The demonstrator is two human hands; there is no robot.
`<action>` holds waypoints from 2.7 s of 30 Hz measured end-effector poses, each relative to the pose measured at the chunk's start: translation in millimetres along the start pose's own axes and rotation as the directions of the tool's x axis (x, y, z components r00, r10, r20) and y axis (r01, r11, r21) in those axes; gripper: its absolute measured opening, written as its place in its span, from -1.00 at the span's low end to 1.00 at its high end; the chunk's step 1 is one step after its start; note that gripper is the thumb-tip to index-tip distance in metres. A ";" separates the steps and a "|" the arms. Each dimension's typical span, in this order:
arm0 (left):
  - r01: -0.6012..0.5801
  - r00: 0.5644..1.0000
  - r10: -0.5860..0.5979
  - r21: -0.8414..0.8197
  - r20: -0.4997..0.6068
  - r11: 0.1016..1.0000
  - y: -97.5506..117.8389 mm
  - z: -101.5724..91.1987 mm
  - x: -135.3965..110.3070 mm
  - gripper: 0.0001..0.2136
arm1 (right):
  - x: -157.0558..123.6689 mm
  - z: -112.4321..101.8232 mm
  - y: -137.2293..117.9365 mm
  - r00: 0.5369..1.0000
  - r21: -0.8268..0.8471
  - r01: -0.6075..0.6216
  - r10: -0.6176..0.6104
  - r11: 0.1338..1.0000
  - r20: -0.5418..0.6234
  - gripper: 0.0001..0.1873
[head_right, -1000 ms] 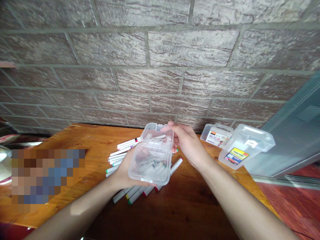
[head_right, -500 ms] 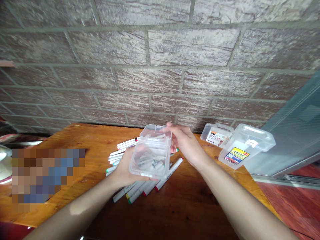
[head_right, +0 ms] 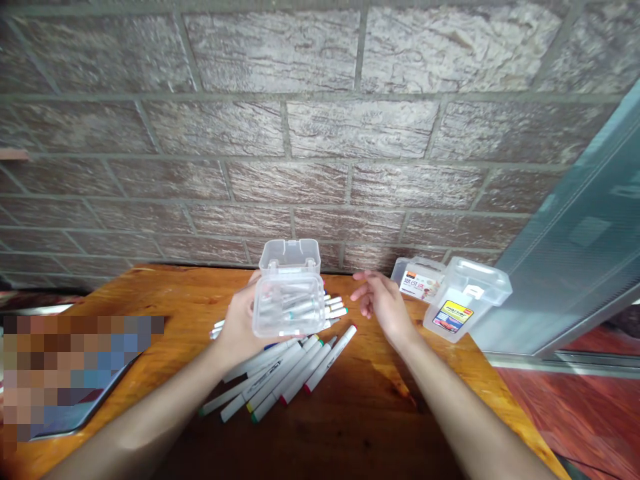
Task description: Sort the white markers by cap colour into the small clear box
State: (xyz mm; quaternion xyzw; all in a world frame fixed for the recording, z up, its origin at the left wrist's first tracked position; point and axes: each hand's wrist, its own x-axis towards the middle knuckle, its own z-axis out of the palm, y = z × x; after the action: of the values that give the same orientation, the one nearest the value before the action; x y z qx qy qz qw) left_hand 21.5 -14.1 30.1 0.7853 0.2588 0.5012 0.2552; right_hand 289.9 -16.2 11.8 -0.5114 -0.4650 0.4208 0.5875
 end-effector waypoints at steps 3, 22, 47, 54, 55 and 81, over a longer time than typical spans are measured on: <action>-0.008 0.999 0.009 0.025 -0.038 1.000 4.2 -4.2 9.4 -0.41 | -5.3 -7.0 23.4 0.996 -0.026 0.057 -0.058 0.998 -0.061 -0.68; 0.391 0.862 -0.211 -0.340 0.462 0.855 21.0 36.1 27.0 -0.54 | -10.6 -32.9 2.9 0.993 0.193 0.061 -0.079 0.979 0.088 -0.48; 0.071 0.964 -0.046 -0.086 0.263 0.994 19.6 56.2 7.3 -0.57 | -42.6 -12.7 -27.7 0.996 0.378 -0.044 0.012 0.925 0.088 -0.66; 0.188 0.982 -0.187 -0.212 0.025 0.959 17.3 66.0 4.5 -0.56 | -39.9 -11.1 -32.2 0.995 0.532 -0.090 0.060 0.842 0.074 -0.80; 0.189 0.981 -0.195 -0.184 -0.015 0.965 18.3 68.8 2.8 -0.60 | -39.6 -11.5 -32.7 0.996 0.551 -0.091 0.062 0.829 0.071 -0.84; 0.123 0.830 0.073 -0.308 0.553 0.943 53.6 70.6 46.8 -0.38 | -149.9 -88.8 -14.8 0.987 0.200 -0.157 0.157 0.967 0.018 -0.51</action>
State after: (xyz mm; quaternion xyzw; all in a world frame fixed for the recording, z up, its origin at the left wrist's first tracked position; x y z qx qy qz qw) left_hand 111.6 -32.5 70.3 0.8393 0.0955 0.2832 0.4541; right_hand 344.9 -182.0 5.1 -0.4844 -0.3787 0.5112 0.6005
